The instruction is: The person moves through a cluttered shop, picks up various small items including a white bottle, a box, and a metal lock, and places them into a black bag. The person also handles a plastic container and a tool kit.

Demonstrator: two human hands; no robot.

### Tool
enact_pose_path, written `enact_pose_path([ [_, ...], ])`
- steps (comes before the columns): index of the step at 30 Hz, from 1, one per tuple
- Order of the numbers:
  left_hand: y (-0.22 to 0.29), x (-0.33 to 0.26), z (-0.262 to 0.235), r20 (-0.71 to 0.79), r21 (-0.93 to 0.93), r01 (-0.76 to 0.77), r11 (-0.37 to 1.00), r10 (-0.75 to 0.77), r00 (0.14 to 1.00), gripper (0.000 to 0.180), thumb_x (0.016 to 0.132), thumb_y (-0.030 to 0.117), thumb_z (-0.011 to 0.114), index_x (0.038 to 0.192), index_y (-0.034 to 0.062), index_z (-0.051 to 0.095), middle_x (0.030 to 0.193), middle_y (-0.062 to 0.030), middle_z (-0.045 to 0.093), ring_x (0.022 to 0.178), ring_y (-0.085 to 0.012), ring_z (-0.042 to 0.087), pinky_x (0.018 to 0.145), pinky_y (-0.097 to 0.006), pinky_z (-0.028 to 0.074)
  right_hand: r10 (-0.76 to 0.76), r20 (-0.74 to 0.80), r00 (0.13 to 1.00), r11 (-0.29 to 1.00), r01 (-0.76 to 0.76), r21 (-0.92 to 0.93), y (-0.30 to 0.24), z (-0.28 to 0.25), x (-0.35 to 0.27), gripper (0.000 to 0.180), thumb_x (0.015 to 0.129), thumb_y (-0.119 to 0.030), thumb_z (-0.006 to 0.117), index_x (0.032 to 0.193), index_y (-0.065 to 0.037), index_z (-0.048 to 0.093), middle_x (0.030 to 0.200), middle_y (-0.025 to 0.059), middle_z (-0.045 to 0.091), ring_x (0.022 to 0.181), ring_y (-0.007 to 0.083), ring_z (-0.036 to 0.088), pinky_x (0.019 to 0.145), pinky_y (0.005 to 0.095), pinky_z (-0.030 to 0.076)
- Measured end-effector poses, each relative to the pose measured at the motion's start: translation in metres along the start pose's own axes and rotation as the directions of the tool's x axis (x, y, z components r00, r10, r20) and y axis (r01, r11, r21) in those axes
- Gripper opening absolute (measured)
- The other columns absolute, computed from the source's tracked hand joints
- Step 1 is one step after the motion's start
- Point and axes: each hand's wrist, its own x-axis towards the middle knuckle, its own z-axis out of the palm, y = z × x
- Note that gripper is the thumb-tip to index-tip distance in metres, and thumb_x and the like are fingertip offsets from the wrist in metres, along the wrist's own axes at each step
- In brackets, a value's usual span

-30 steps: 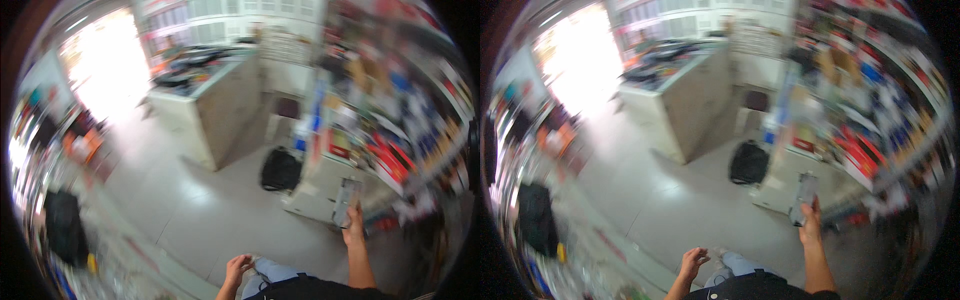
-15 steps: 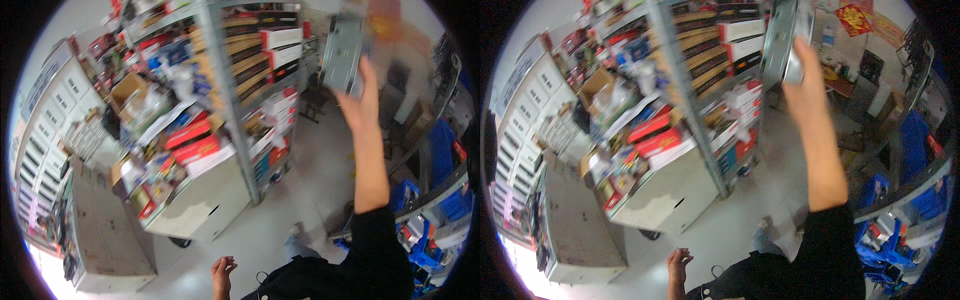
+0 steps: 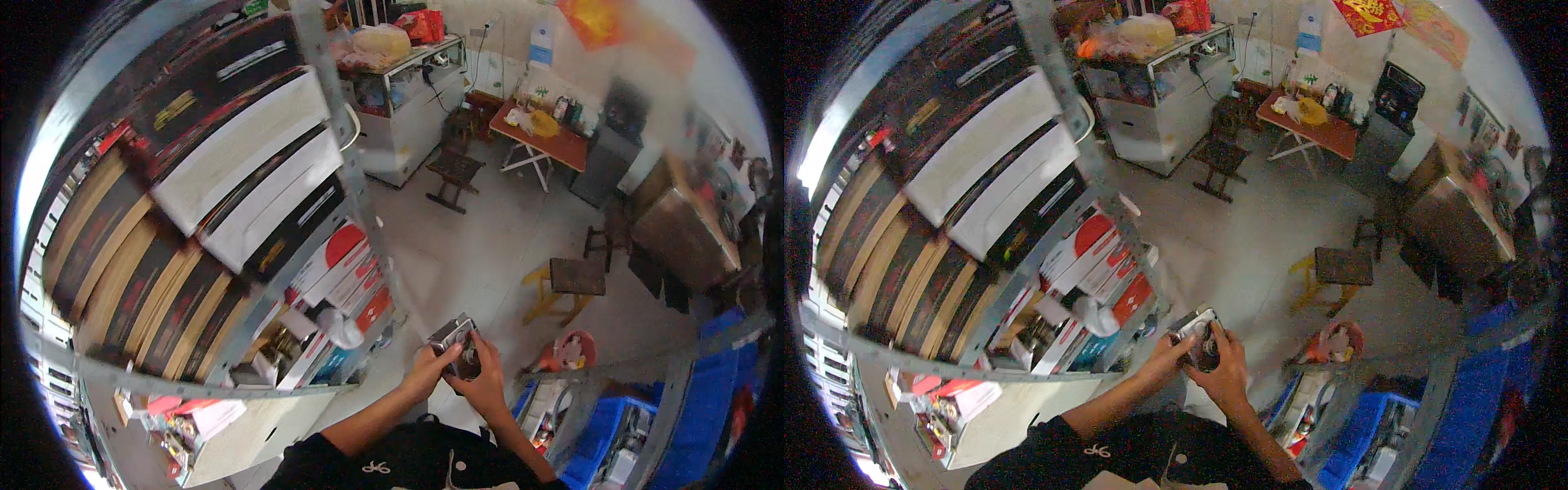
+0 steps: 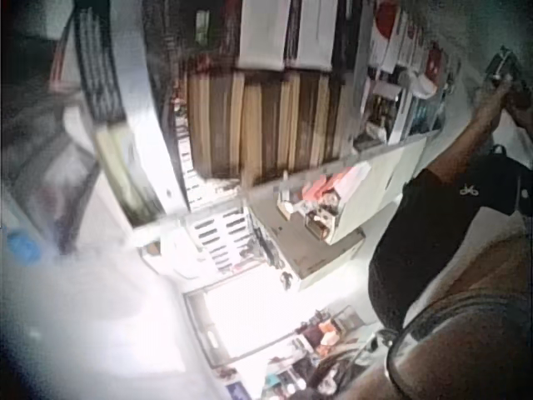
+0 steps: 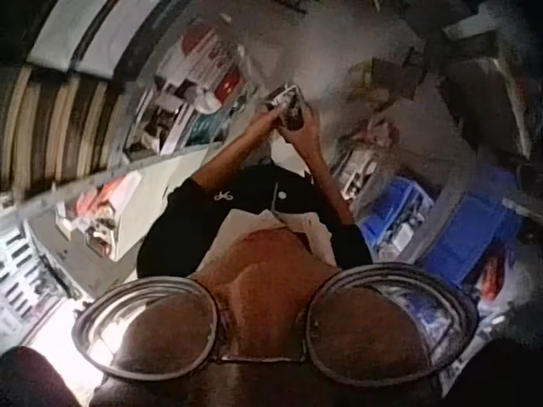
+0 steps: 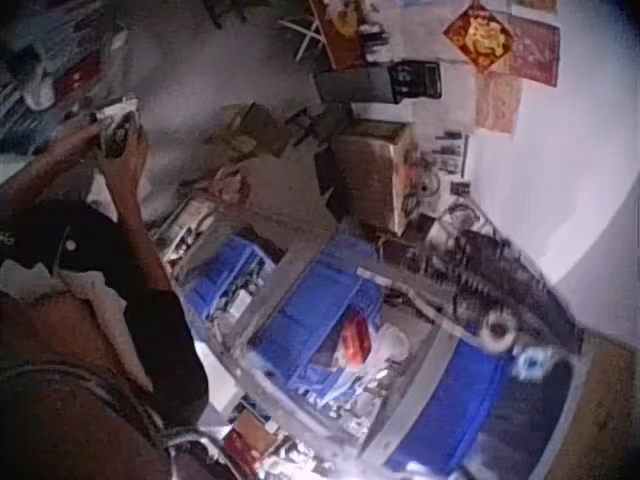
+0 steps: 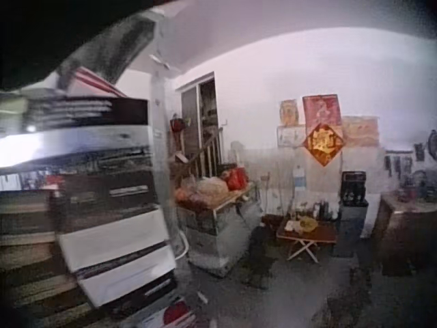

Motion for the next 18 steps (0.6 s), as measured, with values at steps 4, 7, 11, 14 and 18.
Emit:
enact_pose_path([
  [4, 0.036, 0.113, 0.020, -0.098, -0.074, -0.013, 0.997, 0.005, 0.995, 0.035, 0.085, 0.021, 0.062, 0.112, -0.0006, 0.056, 0.099, -0.0059, 0.061, 0.088, -0.0151, 0.058, 0.078, -0.030, 0.048, 0.119, 0.007, 0.993, 0.993, -0.119, -0.021, 0.024, -0.018, 0.100, 0.099, 0.057, -0.028, 0.082, 0.138, -0.008, 0.029, 0.132, 0.0228, 0.036, 0.117, 0.0390, 0.040, 0.098, 0.0428, 0.036],
  [7, 0.086, 0.201, 0.030, 0.075, -0.059, -0.007, 0.998, 0.011, 0.997, 0.032, 0.085, 0.021, 0.063, 0.108, -0.0010, 0.058, 0.097, -0.0049, 0.062, 0.086, -0.0125, 0.058, 0.076, -0.029, 0.048, 0.061, -0.120, 0.991, 0.989, -0.043, 0.140, 0.039, -0.049, 0.187, 0.097, 0.058, -0.024, 0.082, 0.137, -0.005, 0.029, 0.135, 0.0217, 0.033, 0.119, 0.0384, 0.039, 0.098, 0.0426, 0.036],
  [11, 0.139, 0.294, 0.040, 0.214, 0.259, -0.039, 0.965, -0.017, 0.977, 0.038, 0.085, 0.027, 0.062, 0.109, -0.0016, 0.056, 0.098, -0.0069, 0.061, 0.084, -0.0136, 0.057, 0.073, -0.030, 0.047, 0.106, -0.005, 0.994, 0.966, -0.102, 0.238, 0.065, -0.081, 0.304, 0.092, 0.061, -0.019, 0.081, 0.137, -0.004, 0.030, 0.129, 0.0201, 0.042, 0.115, 0.0331, 0.046, 0.095, 0.0396, 0.040],
  [14, 0.158, 0.355, 0.034, 0.050, 0.120, -0.028, 0.992, 0.022, 0.999, 0.040, 0.085, 0.030, 0.062, 0.110, -0.0016, 0.054, 0.098, -0.0065, 0.060, 0.086, -0.0144, 0.057, 0.072, -0.030, 0.047, 0.104, 0.029, 0.994, 0.913, -0.107, 0.394, 0.081, -0.065, 0.385, 0.084, 0.062, -0.014, 0.080, 0.132, -0.003, 0.036, 0.121, 0.0186, 0.049, 0.109, 0.0315, 0.051, 0.091, 0.0374, 0.043],
  [18, 0.192, 0.433, 0.005, -0.172, -0.074, -0.029, 0.997, 0.016, 0.985, 0.042, 0.085, 0.031, 0.062, 0.113, 0.0008, 0.054, 0.098, -0.0050, 0.060, 0.088, -0.0124, 0.056, 0.077, -0.026, 0.045, -0.197, 0.216, 0.956, 0.921, 0.104, 0.375, 0.103, -0.044, 0.522, 0.069, 0.066, -0.005, 0.077, 0.126, -0.005, 0.043, 0.119, 0.0132, 0.049, 0.103, 0.0209, 0.055, 0.078, 0.0320, 0.051],
])
